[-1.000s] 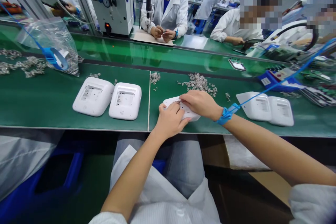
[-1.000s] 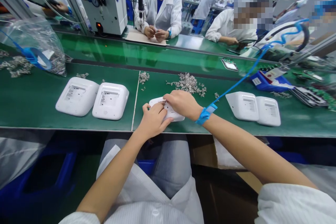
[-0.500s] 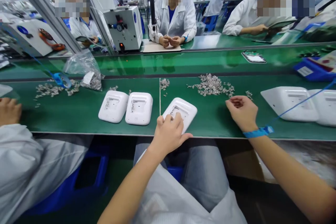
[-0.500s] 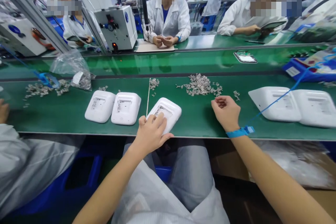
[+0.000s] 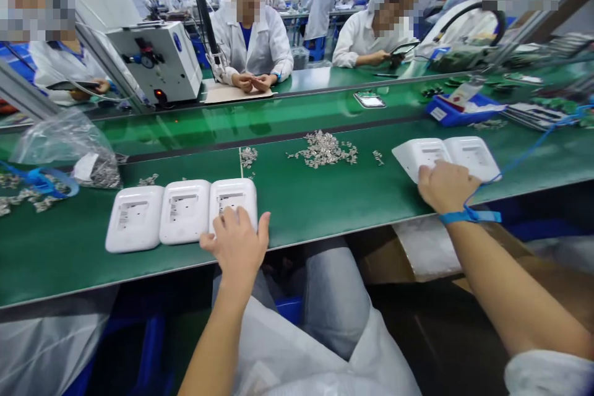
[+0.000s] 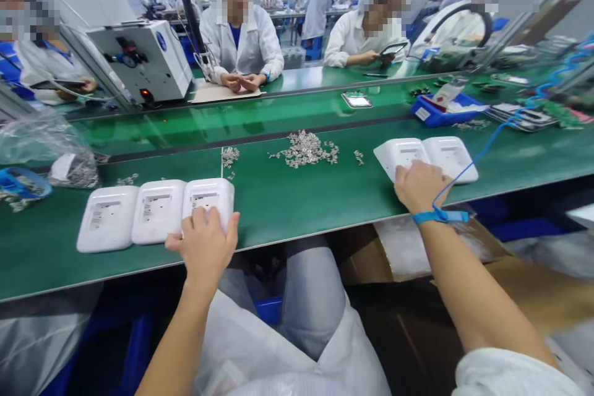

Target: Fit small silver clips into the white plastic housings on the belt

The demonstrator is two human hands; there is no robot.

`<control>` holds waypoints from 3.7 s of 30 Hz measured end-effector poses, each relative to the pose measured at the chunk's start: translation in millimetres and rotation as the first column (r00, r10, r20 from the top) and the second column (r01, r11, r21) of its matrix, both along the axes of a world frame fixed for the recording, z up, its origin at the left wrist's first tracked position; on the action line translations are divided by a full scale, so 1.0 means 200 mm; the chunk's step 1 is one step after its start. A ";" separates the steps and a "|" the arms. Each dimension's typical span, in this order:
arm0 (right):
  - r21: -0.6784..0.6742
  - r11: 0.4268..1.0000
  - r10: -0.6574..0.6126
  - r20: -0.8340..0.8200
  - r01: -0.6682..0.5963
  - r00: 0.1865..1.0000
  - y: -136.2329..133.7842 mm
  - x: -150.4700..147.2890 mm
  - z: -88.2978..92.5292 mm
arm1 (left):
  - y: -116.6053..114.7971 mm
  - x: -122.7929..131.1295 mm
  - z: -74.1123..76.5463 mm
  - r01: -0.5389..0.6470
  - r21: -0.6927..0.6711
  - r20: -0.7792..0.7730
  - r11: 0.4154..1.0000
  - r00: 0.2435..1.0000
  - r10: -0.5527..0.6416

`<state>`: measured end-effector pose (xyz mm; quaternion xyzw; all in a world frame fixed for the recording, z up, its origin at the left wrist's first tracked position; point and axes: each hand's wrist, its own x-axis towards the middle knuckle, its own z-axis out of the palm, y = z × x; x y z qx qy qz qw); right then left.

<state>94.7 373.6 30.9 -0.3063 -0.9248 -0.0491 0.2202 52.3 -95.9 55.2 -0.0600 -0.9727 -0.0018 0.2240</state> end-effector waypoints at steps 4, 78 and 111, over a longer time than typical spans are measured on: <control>0.117 0.993 0.024 0.044 -0.029 0.999 -0.22 0.01 0.03 | 0.10 -0.03 -0.06 0.169 0.123 -0.248 0.978 0.959 -0.135; -0.197 0.613 0.771 0.360 -0.765 0.525 -1.11 -0.41 0.37 | 0.37 -0.11 -0.14 0.719 0.240 0.004 0.652 0.671 -0.741; -0.407 0.688 0.266 -0.630 -0.602 0.730 -0.71 -0.32 -0.02 | 0.26 -0.08 -0.01 0.811 0.125 0.093 0.572 0.564 -0.820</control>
